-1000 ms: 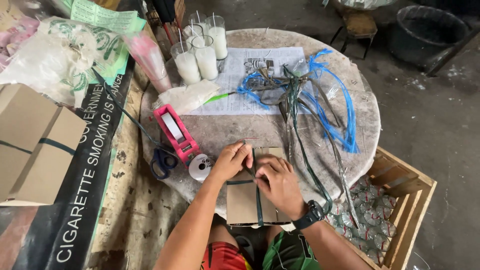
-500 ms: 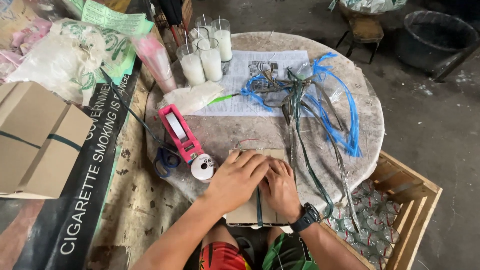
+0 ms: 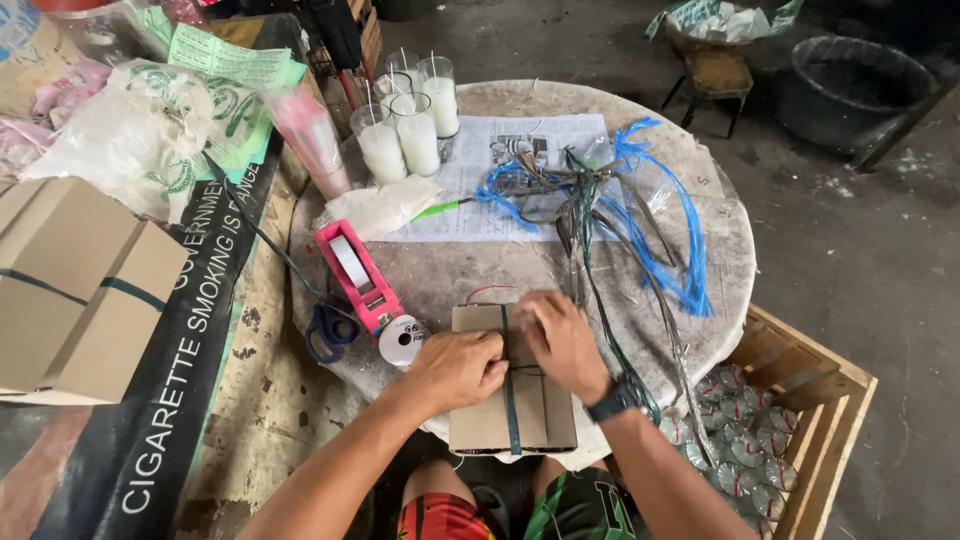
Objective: The person places cardboard boxes onto a table, wraps green ribbon around the boxes in a cross pattern, and ties the ribbon into knots to secure it, before placing the finished packages into a container.
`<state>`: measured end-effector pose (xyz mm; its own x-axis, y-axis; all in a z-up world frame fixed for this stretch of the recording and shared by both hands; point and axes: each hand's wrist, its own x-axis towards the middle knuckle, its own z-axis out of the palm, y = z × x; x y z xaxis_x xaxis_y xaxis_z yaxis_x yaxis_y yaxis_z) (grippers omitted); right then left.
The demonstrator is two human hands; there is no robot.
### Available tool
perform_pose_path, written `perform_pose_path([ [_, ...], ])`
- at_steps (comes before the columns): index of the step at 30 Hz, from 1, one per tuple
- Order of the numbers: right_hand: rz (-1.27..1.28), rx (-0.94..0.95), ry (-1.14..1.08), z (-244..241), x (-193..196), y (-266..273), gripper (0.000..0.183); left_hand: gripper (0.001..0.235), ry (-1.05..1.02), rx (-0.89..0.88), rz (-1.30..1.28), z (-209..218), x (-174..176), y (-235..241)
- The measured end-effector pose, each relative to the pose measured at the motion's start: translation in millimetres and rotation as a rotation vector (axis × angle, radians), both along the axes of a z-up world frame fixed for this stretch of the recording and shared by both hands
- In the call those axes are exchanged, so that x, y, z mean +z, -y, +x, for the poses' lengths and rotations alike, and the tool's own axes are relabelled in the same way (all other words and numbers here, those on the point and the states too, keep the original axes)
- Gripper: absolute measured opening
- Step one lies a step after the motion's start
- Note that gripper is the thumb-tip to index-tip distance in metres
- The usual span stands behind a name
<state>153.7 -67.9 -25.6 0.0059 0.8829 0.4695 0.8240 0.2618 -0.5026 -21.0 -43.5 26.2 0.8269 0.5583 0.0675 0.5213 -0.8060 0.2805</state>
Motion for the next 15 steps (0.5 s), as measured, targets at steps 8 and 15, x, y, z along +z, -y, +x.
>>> perform_pose_path([
  [8, -0.087, 0.048, 0.189, 11.7, -16.5, -36.7, 0.02, 0.036, 0.321, 0.025, 0.427, 17.6, -30.0, -22.6],
  [15, -0.065, 0.099, 0.181, 16.0, -20.4, -41.8, 0.021, 0.027, 0.317, -0.058, 0.664, 31.5, -48.5, -44.8],
])
